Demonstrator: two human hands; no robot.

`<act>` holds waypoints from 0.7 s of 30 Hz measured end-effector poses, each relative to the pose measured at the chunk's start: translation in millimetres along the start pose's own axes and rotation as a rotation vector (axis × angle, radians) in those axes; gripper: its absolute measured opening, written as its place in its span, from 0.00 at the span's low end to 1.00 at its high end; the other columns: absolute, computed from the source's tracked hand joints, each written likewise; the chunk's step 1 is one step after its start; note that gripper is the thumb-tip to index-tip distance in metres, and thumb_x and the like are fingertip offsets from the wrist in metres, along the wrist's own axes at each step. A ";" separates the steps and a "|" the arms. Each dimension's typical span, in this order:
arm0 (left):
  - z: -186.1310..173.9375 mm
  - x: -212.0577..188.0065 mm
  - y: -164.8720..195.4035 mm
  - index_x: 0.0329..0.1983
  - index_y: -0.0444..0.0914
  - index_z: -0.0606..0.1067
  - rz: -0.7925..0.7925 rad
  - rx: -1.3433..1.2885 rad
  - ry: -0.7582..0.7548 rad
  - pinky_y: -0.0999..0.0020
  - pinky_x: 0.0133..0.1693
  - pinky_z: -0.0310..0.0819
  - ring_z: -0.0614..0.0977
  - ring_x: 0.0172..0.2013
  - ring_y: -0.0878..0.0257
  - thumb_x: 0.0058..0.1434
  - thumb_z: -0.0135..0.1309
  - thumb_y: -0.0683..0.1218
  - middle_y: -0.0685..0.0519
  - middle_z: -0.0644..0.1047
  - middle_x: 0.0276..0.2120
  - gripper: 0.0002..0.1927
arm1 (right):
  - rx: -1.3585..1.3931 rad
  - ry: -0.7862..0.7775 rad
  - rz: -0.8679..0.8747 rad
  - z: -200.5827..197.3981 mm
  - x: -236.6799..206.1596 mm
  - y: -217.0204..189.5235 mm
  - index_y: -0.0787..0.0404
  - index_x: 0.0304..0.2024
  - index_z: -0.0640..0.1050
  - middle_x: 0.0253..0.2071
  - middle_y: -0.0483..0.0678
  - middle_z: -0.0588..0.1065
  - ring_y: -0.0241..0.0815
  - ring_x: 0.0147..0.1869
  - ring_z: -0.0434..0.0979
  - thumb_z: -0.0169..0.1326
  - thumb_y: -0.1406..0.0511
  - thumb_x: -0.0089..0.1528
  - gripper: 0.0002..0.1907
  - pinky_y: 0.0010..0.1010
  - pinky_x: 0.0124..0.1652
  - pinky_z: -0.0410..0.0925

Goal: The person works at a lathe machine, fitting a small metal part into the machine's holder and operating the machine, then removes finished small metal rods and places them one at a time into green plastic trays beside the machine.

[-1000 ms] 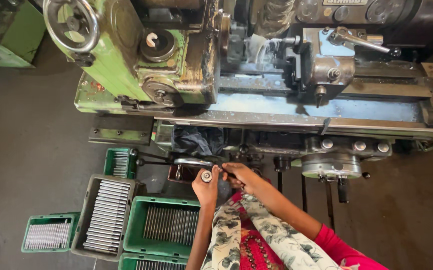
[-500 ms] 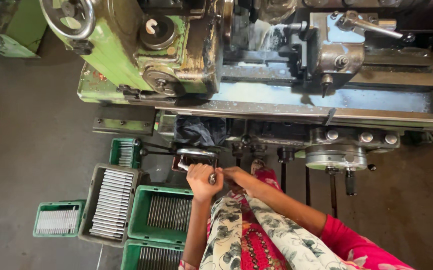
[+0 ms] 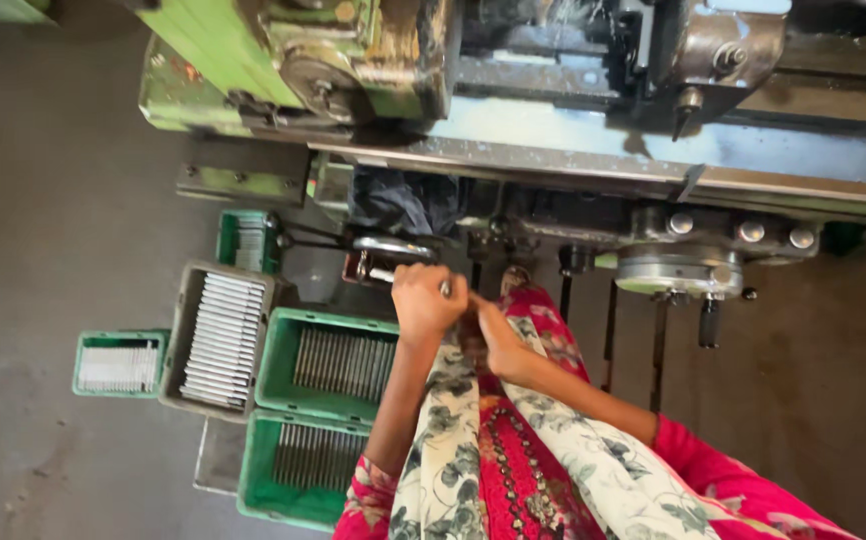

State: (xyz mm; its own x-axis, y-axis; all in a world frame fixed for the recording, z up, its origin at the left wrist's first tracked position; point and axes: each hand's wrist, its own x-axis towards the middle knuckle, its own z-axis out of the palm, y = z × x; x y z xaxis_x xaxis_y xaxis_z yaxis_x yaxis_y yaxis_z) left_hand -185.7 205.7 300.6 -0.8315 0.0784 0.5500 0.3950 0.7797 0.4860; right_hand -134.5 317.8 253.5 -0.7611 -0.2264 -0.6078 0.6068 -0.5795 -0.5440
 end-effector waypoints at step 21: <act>-8.1 -191.5 -168.9 0.63 0.35 0.64 -0.981 -0.221 0.032 0.55 0.45 0.77 0.81 0.44 0.45 0.63 0.48 0.34 0.38 0.75 0.45 0.24 | -1.259 0.231 -1.084 -142.5 2.8 -23.2 0.66 0.51 0.77 0.38 0.47 0.77 0.31 0.32 0.65 0.60 0.72 0.75 0.05 0.25 0.31 0.57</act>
State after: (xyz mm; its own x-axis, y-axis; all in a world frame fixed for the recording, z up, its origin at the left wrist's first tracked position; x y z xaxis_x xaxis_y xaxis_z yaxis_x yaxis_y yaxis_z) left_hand -90.0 54.0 118.7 -0.8185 -0.5559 -0.1449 -0.3930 0.3579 0.8470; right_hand -118.1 442.2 182.0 -0.9443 0.0089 0.3289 -0.2603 0.5915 -0.7631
